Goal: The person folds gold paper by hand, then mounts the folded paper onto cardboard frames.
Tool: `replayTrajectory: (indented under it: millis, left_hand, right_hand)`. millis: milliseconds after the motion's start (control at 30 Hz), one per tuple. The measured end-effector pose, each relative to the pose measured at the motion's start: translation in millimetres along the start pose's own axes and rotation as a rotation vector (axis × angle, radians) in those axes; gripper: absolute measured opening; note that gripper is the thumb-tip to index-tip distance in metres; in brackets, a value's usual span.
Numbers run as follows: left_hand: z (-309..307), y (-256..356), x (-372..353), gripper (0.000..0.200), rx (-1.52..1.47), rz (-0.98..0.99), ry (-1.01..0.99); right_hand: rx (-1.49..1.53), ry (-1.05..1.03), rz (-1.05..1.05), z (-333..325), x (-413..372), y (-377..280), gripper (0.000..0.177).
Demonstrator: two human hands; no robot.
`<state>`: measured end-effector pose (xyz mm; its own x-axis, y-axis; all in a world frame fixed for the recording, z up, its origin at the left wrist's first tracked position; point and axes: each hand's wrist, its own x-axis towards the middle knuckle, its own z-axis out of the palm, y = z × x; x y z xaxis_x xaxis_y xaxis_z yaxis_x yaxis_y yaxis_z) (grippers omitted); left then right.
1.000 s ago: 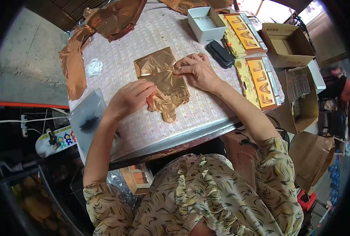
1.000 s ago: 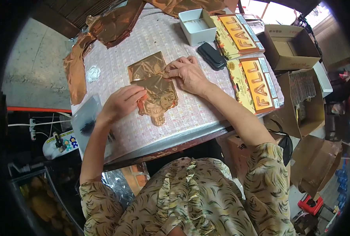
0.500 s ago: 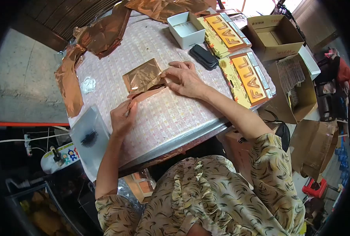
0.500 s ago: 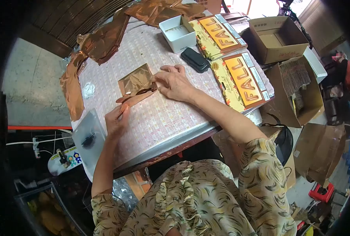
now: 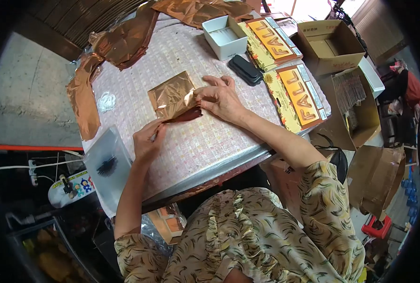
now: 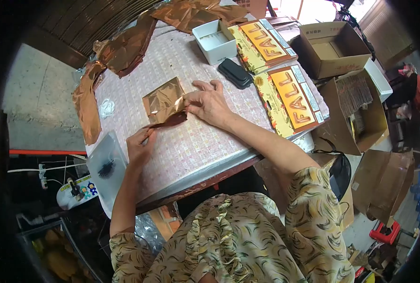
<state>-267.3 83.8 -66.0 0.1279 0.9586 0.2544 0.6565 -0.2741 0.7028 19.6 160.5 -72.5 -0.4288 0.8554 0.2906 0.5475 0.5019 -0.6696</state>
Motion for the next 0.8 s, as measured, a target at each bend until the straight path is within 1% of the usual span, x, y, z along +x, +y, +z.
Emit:
replayTrajectory:
  millis: [33,67,133,167,233,267,333,367,400,500,567,633,667,767,800]
  left_hand:
    - [1,0,0,0.018,-0.027,0.051,0.008]
    - [1,0,0,0.018,-0.024,0.044,0.018]
    - [0,2,-1,0.022,0.012,0.095,-0.001]
    - [0,3,-1,0.022,0.014,0.086,0.011]
    - [-1,2,-1,0.025,0.0,0.129,-0.019]
    - [0,1,-1,0.025,0.001,0.117,-0.006]
    - [0,-2,-2,0.027,0.017,0.192,-0.009]
    - [-1,-3,-3,0.027,0.021,0.172,0.012]
    - [-1,-3,-4,0.028,0.038,0.193,0.002]
    - [-1,-1,-5,0.03,0.047,0.201,0.007]
    - [-1,0,-4,0.03,0.036,0.195,0.02]
    - [-3,0,-4,0.036,0.051,0.222,-0.014]
    - [-4,1,-5,0.036,0.05,0.211,-0.003]
    - [-13,4,-3,0.049,0.092,0.207,0.077]
    - [-15,2,1,0.049,0.09,0.2,0.086]
  right_hand:
    - [0.002,-0.008,-0.008,1,-1,0,0.016]
    - [-0.01,-0.007,-0.025,1,-2,1,0.017]
    - [-0.019,-0.017,-0.053,2,-3,2,0.018]
    - [-0.039,-0.02,-0.058,2,-3,2,0.02]
    - [-0.083,-0.038,-0.071,1,-4,3,0.025]
    - [-0.082,-0.051,-0.083,1,-5,3,0.025]
    - [-0.127,-0.025,-0.103,3,-4,3,0.026]
    - [-0.137,-0.029,-0.104,5,-3,7,0.026]
    - [-0.141,-0.027,-0.117,5,-4,8,0.026]
    - [-0.042,0.014,-0.044,5,-3,2,0.024]
    - [-0.049,-0.033,-0.049,5,-1,1,0.023]
    - [-0.04,-0.07,-0.04,3,-2,3,0.023]
    - [-0.04,-0.083,-0.049,3,-2,6,0.023]
    - [-0.056,-0.041,-0.064,7,-1,11,0.023]
    - [-0.058,-0.049,-0.071,8,1,11,0.023]
